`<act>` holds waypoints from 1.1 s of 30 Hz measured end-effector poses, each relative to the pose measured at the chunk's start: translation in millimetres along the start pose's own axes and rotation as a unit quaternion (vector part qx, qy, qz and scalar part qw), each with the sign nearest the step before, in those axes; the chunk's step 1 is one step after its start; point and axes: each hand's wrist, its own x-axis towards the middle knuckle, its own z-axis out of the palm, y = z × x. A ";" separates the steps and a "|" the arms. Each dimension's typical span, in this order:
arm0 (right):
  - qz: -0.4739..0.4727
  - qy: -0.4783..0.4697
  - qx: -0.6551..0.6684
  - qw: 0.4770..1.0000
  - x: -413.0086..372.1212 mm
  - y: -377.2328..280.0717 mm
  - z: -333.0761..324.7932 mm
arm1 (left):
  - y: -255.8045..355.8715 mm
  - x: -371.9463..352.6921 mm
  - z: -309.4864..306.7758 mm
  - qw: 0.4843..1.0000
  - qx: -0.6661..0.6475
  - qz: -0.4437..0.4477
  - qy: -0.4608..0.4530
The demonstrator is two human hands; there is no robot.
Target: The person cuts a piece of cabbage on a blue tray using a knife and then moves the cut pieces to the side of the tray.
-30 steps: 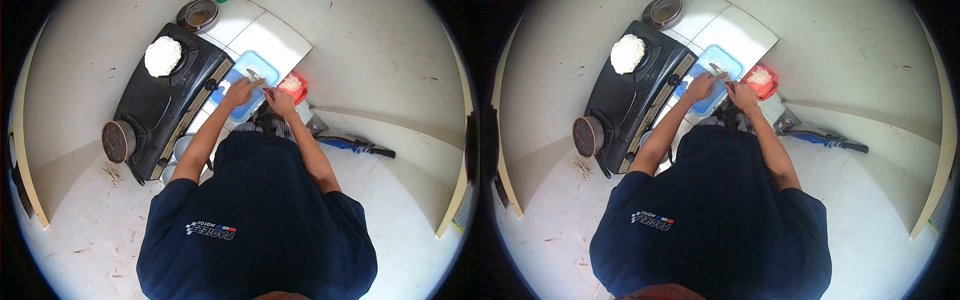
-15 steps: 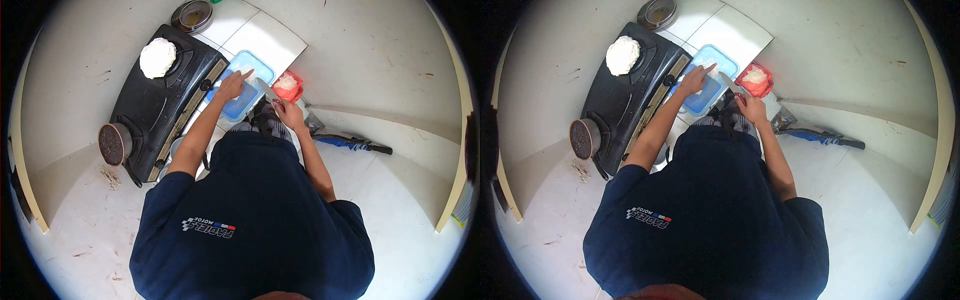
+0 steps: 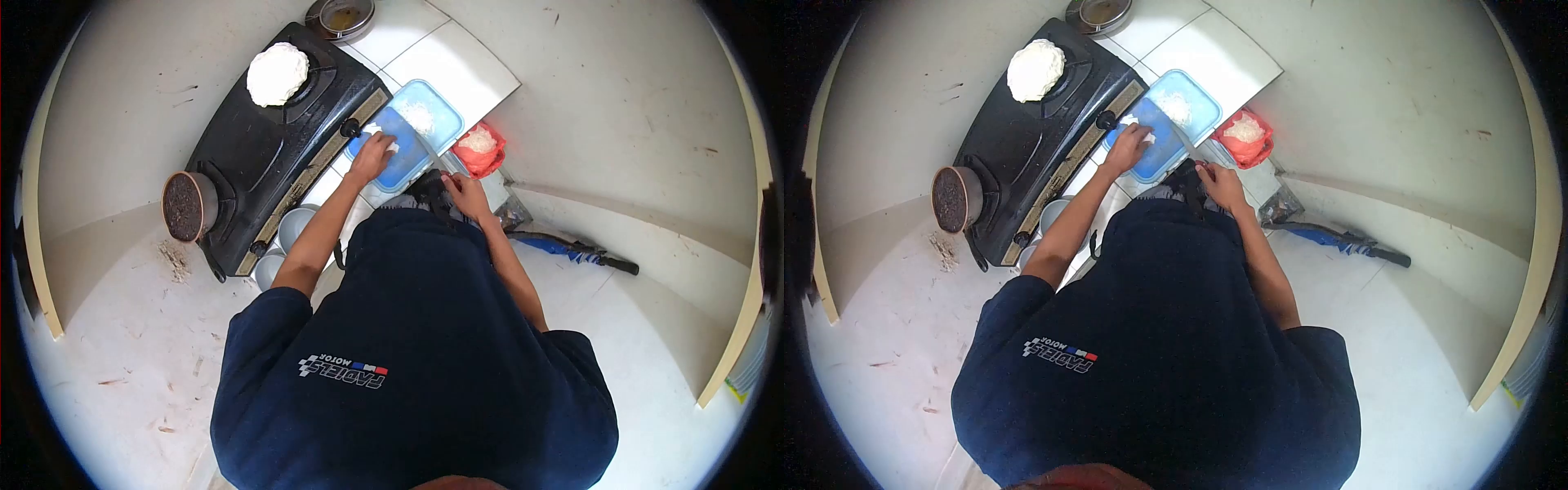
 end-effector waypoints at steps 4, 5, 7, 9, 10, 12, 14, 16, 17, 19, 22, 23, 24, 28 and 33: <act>-0.018 -0.043 -0.017 0.999 23.0 -2.0 -4.5 | 9.1 2.8 21.5 0.976 -0.079 -0.196 0.047; -0.027 -0.052 -0.022 0.998 30.3 -3.2 -5.3 | 5.1 1.1 32.7 0.974 -0.075 -0.178 0.115; -0.040 -0.066 -0.026 0.997 37.6 -13.2 -9.7 | 13.5 1.5 40.2 0.966 -0.068 -0.165 0.186; -0.042 -0.080 0.021 0.996 46.5 -22.1 -13.1 | 22.5 1.4 46.9 0.948 -0.110 -0.212 0.212; -0.044 -0.085 0.022 0.995 50.3 -25.4 -12.8 | 24.1 0.8 47.6 0.948 -0.111 -0.199 0.220; -0.056 -0.130 -0.005 0.990 59.8 -26.4 -12.2 | 25.3 -0.2 49.5 0.947 -0.102 -0.201 0.230; -0.066 -0.153 -0.026 0.986 69.8 -23.2 -9.1 | 26.8 1.1 54.1 0.945 -0.094 -0.202 0.240; -0.076 -0.174 -0.046 0.981 73.9 -19.7 -4.9 | 27.4 2.9 54.8 0.950 -0.083 -0.181 0.242; -0.095 -0.163 -0.063 0.980 75.9 -17.7 -3.7 | 28.2 4.7 55.7 0.949 -0.082 -0.182 0.243; -0.115 -0.153 -0.081 0.978 80.3 -8.1 1.3 | 31.6 8.5 57.5 0.949 -0.096 -0.180 0.242; -0.129 -0.153 -0.114 0.973 81.7 1.4 4.5 | 39.2 10.1 58.3 0.943 -0.110 -0.198 0.244; -0.136 -0.150 -0.125 0.971 80.4 3.7 5.6 | 41.1 10.6 57.6 0.943 -0.109 -0.199 0.245; -0.142 -0.147 -0.135 0.969 79.0 3.4 5.4 | 41.9 9.8 57.7 0.941 -0.116 -0.194 0.251; -0.141 -0.157 -0.157 0.965 81.1 6.7 5.1 | 44.9 6.9 57.0 0.940 -0.116 -0.186 0.261; -0.149 -0.167 -0.159 0.962 82.0 9.5 10.0 | 48.4 6.8 55.7 0.936 -0.108 -0.205 0.264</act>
